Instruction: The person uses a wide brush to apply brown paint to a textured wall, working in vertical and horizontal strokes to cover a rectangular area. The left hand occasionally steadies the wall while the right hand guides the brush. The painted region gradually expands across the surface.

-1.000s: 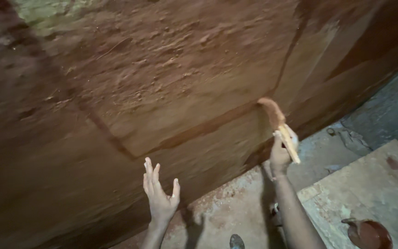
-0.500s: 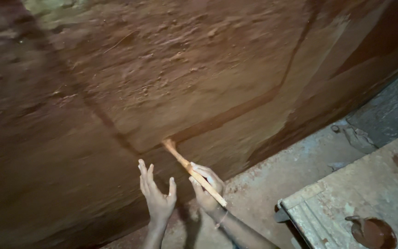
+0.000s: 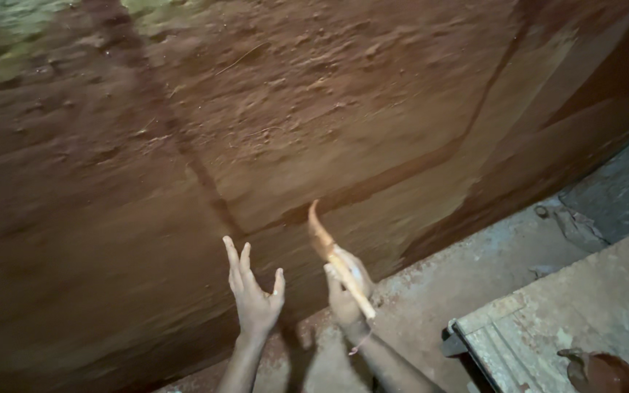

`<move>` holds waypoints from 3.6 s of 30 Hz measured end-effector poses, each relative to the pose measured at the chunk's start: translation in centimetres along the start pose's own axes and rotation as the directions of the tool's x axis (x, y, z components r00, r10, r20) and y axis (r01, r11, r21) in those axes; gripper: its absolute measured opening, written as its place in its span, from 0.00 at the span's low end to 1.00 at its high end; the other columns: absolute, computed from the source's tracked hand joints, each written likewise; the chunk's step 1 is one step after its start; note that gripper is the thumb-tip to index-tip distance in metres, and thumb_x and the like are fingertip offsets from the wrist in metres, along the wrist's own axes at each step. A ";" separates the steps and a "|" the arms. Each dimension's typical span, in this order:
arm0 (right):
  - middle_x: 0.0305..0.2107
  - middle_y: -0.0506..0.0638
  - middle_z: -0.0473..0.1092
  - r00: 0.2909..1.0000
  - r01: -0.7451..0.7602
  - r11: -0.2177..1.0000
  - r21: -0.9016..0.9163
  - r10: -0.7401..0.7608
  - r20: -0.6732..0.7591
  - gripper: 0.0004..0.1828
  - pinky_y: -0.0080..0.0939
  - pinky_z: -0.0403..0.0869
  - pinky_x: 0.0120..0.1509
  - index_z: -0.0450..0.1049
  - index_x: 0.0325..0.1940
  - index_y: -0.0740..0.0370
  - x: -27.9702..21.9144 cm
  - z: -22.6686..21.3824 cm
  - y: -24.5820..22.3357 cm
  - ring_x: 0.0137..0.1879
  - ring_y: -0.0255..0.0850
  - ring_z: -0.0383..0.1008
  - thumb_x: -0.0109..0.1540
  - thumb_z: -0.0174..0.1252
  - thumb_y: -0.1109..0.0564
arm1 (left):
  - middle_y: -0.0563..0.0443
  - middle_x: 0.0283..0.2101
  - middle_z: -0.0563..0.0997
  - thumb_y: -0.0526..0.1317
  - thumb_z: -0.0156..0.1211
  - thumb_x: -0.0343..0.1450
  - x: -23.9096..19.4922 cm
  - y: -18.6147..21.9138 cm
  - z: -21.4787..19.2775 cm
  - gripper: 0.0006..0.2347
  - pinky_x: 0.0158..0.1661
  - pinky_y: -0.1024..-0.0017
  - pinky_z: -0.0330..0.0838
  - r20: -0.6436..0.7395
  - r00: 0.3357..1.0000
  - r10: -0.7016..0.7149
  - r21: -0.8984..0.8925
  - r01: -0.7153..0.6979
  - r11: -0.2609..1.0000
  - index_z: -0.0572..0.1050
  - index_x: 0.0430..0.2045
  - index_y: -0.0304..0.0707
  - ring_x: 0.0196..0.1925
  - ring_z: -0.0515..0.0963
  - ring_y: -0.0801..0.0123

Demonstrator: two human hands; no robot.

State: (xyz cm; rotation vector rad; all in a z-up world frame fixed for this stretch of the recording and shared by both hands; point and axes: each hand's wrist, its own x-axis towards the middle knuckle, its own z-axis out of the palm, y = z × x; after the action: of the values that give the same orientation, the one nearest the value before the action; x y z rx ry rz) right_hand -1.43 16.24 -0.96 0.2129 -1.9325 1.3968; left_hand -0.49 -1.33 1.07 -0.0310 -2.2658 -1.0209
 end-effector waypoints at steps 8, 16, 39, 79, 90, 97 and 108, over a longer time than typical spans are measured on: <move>0.50 0.60 0.75 0.993 -0.057 0.986 -0.156 0.041 -0.107 0.17 0.46 0.73 0.62 0.75 0.55 0.70 -0.1 -0.7 -0.6 0.56 0.53 0.76 0.62 0.63 0.64 | 0.31 0.78 0.45 0.35 0.67 0.65 0.1 -1.0 -1.4 0.35 0.69 0.48 0.51 0.015 1.000 0.024 0.002 -0.024 1.000 0.56 0.67 0.28 0.78 0.51 0.40; 0.50 0.59 0.75 1.000 -0.030 1.000 0.009 0.030 -0.003 0.15 0.44 0.75 0.62 0.76 0.54 0.68 -1.8 2.3 -2.5 0.57 0.50 0.78 0.62 0.62 0.65 | 0.31 0.77 0.47 0.34 0.66 0.65 -0.2 -2.5 -2.8 0.34 0.69 0.48 0.52 0.065 0.995 0.077 -0.038 -0.075 0.996 0.56 0.67 0.28 0.78 0.51 0.40; 0.51 0.59 0.76 0.996 -0.080 0.997 0.009 0.079 0.039 0.17 0.43 0.75 0.63 0.77 0.54 0.68 -4.4 4.6 -5.6 0.58 0.49 0.78 0.61 0.61 0.65 | 0.33 0.77 0.46 0.36 0.67 0.64 0.0 -3.2 -5.2 0.35 0.69 0.49 0.52 0.168 0.982 0.087 -0.117 -0.068 0.991 0.57 0.66 0.28 0.78 0.51 0.42; 0.50 0.57 0.76 0.997 -0.043 0.999 0.014 0.044 -0.068 0.15 0.42 0.75 0.61 0.77 0.54 0.68 -5.3 5.6 -7.9 0.56 0.47 0.78 0.62 0.61 0.65 | 0.32 0.77 0.47 0.36 0.66 0.65 -1.1 -5.5 -7.9 0.33 0.70 0.52 0.54 0.110 0.991 0.082 -0.177 -0.062 0.982 0.58 0.65 0.28 0.77 0.53 0.40; 0.51 0.56 0.77 0.993 -0.035 0.993 0.110 0.023 0.113 0.17 0.40 0.77 0.60 0.76 0.55 0.68 -6.7 6.7 -8.2 0.56 0.45 0.80 0.61 0.62 0.65 | 0.34 0.77 0.46 0.36 0.66 0.65 -1.7 -5.0 -6.8 0.33 0.68 0.52 0.55 0.134 0.990 0.037 -0.164 -0.014 0.986 0.58 0.65 0.29 0.76 0.54 0.41; 0.51 0.58 0.75 0.982 -0.141 0.989 -0.033 0.136 -0.129 0.17 0.42 0.74 0.62 0.75 0.55 0.71 -3.0 3.7 -6.2 0.57 0.47 0.76 0.62 0.60 0.66 | 0.36 0.78 0.45 0.37 0.65 0.65 -2.3 -5.2 -6.7 0.33 0.68 0.52 0.54 0.185 0.981 -0.061 -0.105 0.081 0.991 0.58 0.65 0.30 0.76 0.54 0.43; 0.50 0.57 0.77 0.994 0.106 0.988 0.116 -0.107 0.000 0.12 0.42 0.77 0.61 0.78 0.50 0.65 -5.0 5.4 -7.1 0.56 0.48 0.80 0.62 0.63 0.63 | 0.36 0.78 0.47 0.38 0.66 0.65 -2.1 -3.8 -5.4 0.33 0.68 0.53 0.55 0.167 0.986 0.003 -0.143 0.022 0.989 0.59 0.65 0.29 0.76 0.55 0.43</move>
State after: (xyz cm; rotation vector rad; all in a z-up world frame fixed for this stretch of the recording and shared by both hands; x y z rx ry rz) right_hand 3.42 7.36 0.40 0.3708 -1.8190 1.4399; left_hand 3.07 -7.21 0.03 -0.1734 -2.3381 -1.2269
